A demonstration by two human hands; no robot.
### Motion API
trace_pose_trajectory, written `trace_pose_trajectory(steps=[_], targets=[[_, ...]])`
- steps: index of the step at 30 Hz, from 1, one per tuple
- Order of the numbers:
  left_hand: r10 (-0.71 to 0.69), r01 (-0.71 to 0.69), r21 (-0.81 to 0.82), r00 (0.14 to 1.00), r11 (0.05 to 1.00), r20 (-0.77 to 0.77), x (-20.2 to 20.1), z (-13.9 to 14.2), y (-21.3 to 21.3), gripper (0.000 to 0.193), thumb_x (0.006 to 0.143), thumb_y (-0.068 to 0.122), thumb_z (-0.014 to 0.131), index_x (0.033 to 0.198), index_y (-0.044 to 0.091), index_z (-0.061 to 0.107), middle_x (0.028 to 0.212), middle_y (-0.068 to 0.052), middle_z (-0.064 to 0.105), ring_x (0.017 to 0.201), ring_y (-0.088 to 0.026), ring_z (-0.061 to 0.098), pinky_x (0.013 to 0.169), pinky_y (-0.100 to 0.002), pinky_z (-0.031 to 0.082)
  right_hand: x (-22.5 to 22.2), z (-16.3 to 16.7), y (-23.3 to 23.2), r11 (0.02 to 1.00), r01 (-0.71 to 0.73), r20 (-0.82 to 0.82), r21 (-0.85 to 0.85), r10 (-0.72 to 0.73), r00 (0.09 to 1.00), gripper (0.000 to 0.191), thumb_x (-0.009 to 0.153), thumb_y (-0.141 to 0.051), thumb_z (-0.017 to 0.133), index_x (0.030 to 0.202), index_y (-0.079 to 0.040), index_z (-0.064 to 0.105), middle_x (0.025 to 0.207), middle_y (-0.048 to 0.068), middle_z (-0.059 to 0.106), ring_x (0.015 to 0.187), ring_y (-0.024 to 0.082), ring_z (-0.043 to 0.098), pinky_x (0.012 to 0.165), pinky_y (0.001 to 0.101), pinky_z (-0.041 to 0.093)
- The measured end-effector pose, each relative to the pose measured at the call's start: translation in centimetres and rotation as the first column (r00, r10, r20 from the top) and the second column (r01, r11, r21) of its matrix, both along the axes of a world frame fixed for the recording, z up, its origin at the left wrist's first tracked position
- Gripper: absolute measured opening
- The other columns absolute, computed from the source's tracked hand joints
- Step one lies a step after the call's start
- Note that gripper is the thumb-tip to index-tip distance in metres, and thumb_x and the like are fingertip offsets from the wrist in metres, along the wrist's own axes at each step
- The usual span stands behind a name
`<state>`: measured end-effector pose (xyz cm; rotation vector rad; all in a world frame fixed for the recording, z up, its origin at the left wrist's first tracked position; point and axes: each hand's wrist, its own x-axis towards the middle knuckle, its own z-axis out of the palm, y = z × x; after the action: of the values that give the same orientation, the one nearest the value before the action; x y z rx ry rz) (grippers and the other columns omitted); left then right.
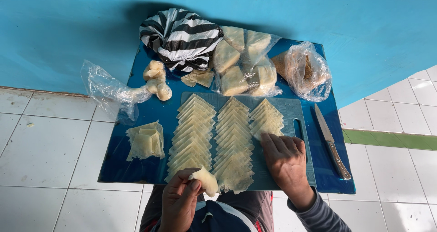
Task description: The person sits on the floor with a cutting board on their lap and folds cut triangular dough wrappers one at a time, pressing and shaping them into filled pastry pockets and arranging the folded pieces in rows on the board. They take filling from a plastic bag, place it on a wrapper, and continue folding and stacking the finished pieces.
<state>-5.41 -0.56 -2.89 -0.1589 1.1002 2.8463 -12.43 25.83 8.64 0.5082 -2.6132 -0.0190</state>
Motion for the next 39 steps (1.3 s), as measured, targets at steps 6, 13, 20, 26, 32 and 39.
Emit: trace_pose_trajectory(steps=[6, 13, 20, 26, 32, 39], targets=[[-0.087, 0.085, -0.03, 0.994, 0.996, -0.072, -0.4, 1.2, 1.3, 0.023, 0.098, 0.004, 0.066, 0.119, -0.007, 0.067, 0.108, -0.018, 0.069, 0.096, -0.021, 0.072, 0.085, -0.037, 0.062, 3.8, 1.5, -2.8, 0.735, -0.116, 0.199, -0.668, 0.326, 0.924, 0.039, 0.086, -0.019, 0.081, 0.12, -0.007, 0.067, 0.114, 0.012, 0.076, 0.105, 0.025, 0.075, 0.091, 0.0356, 0.059], [-0.134, 0.078, -0.218, 0.958, 0.973, -0.254, 0.2, 2.5, 1.1, 0.018, 0.101, 0.001, 0.064, 0.119, -0.005, 0.067, 0.122, -0.015, 0.066, 0.097, -0.012, 0.068, 0.08, -0.025, 0.056, 7.5, -1.2, -7.6, 0.535, 0.107, 0.333, -0.838, 0.347, 0.877, 0.048, 0.077, -0.017, 0.089, 0.116, -0.005, 0.064, 0.105, 0.007, 0.076, 0.1, 0.016, 0.075, 0.083, 0.0288, 0.059], [-0.15, 0.075, -0.26, 0.947, 0.963, -0.284, 0.5, 2.3, 0.7, 0.015, 0.101, 0.0, 0.065, 0.116, -0.004, 0.066, 0.119, -0.015, 0.067, 0.098, -0.013, 0.069, 0.084, -0.027, 0.058, 6.5, -4.1, -5.7, -0.073, 0.496, 0.322, -0.865, 0.677, 0.661, 0.016, 0.101, -0.005, 0.067, 0.113, 0.005, 0.07, 0.099, 0.013, 0.076, 0.092, 0.017, 0.07, 0.084, 0.0329, 0.057], [-0.099, 0.073, -0.176, 0.984, 0.982, -0.146, 0.6, 1.8, 0.5, 0.019, 0.102, 0.008, 0.063, 0.118, -0.003, 0.064, 0.115, -0.016, 0.071, 0.102, -0.015, 0.069, 0.09, -0.031, 0.058, 5.8, -4.0, -3.5, -0.317, 0.562, 0.221, -0.764, 0.69, 0.689, 0.02, 0.096, -0.004, 0.066, 0.114, 0.004, 0.069, 0.104, 0.016, 0.075, 0.096, 0.021, 0.072, 0.084, 0.0382, 0.059], [-0.033, 0.035, -0.115, 0.999, 0.993, 0.021, 0.3, 1.6, -0.2, 0.024, 0.099, 0.016, 0.061, 0.116, 0.0, 0.059, 0.107, -0.016, 0.071, 0.095, -0.02, 0.073, 0.082, -0.037, 0.063, 2.0, -1.0, 1.9, -0.024, 0.324, 0.281, -0.946, 0.437, 0.854, 0.018, 0.097, -0.003, 0.063, 0.113, 0.001, 0.07, 0.105, 0.016, 0.078, 0.094, 0.023, 0.077, 0.085, 0.0401, 0.064], [-0.037, 0.039, -0.044, 0.998, 0.998, 0.056, 0.0, 1.3, -0.1, 0.025, 0.1, 0.018, 0.061, 0.117, 0.0, 0.057, 0.101, -0.015, 0.069, 0.093, -0.022, 0.073, 0.08, -0.041, 0.064, -2.3, 0.6, 3.2, 0.956, 0.072, 0.0, -0.285, -0.075, 0.997, 0.013, 0.096, -0.003, 0.068, 0.109, -0.006, 0.072, 0.101, 0.01, 0.076, 0.091, 0.022, 0.073, 0.082, 0.0362, 0.057]])
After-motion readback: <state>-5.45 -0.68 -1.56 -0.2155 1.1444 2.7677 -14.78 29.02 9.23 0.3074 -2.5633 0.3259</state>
